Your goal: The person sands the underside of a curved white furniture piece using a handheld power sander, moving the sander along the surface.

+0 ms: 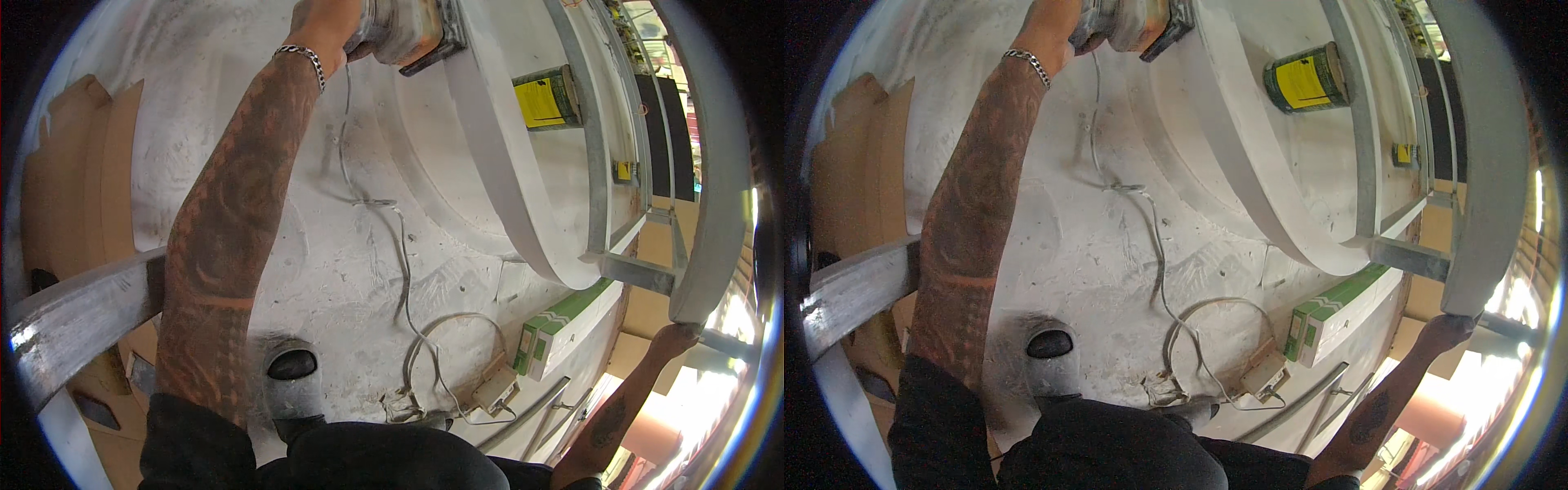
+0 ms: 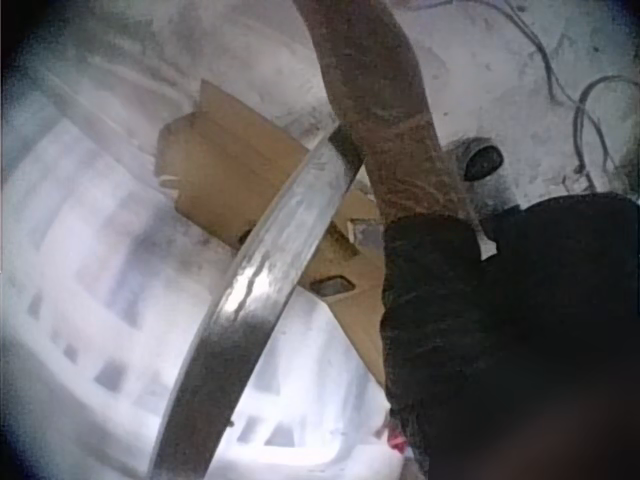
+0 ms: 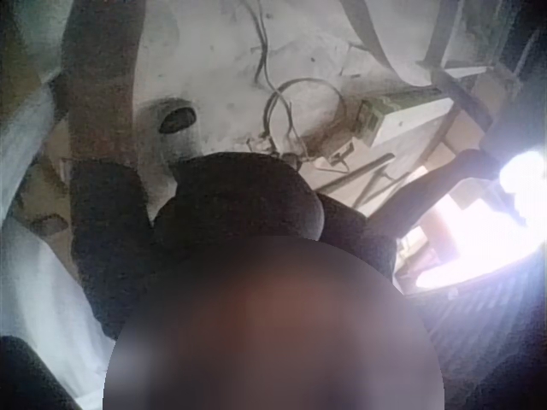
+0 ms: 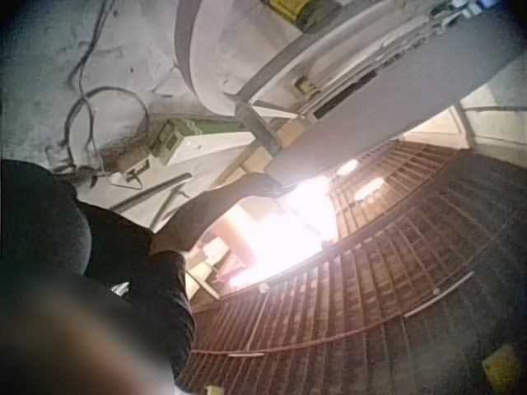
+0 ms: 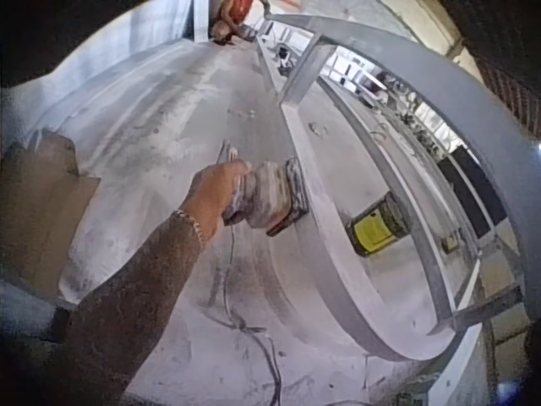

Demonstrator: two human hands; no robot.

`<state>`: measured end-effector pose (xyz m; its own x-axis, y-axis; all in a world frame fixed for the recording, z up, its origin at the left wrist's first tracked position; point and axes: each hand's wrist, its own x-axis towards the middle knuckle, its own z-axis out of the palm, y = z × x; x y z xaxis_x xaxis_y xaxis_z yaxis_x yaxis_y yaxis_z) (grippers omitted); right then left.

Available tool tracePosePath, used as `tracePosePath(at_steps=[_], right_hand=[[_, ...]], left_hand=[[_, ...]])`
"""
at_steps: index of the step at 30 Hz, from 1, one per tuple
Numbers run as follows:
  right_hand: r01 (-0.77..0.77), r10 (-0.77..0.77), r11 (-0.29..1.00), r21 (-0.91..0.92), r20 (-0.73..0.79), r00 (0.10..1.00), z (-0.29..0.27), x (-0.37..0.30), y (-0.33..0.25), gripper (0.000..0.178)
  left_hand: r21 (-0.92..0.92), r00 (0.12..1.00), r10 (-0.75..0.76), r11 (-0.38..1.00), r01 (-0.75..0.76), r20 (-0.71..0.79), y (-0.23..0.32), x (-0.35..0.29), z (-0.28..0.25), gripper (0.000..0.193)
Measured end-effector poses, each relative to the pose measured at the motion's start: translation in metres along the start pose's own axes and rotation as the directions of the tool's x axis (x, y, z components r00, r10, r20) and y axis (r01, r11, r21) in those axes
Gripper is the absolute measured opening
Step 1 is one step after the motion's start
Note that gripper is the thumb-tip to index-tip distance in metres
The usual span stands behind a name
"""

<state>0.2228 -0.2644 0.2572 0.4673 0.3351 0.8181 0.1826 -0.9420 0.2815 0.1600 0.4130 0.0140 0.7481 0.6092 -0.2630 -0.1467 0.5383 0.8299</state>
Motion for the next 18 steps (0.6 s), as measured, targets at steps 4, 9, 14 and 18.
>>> tracePosePath(at_steps=[4, 9, 14, 18], right_hand=[[-0.031, 0.032, 0.994, -0.102, 0.003, 0.999, -0.001, 0.002, 0.019, 0.046], [0.061, -0.062, 0.987, -0.152, -0.004, 0.998, 0.006, -0.004, 0.036, 0.044], [0.114, -0.117, 0.941, -0.319, 0.011, 0.993, 0.004, -0.008, 0.017, 0.043], [0.271, -0.254, 0.788, -0.553, 0.109, 0.961, -0.002, -0.001, 0.050, 0.046]], left_hand=[[-0.106, 0.999, 0.029, 0.994, -0.026, 0.022, -0.002, 0.006, 0.005, 0.022], [0.034, 0.990, 0.133, 0.991, -0.131, -0.047, -0.003, 0.022, -0.002, 0.025], [-0.059, 0.997, 0.011, 0.998, -0.016, -0.076, -0.002, 0.014, 0.004, 0.024], [-0.043, 1.000, 0.011, 0.999, -0.011, 0.003, 0.001, -0.004, 0.003, 0.023]])
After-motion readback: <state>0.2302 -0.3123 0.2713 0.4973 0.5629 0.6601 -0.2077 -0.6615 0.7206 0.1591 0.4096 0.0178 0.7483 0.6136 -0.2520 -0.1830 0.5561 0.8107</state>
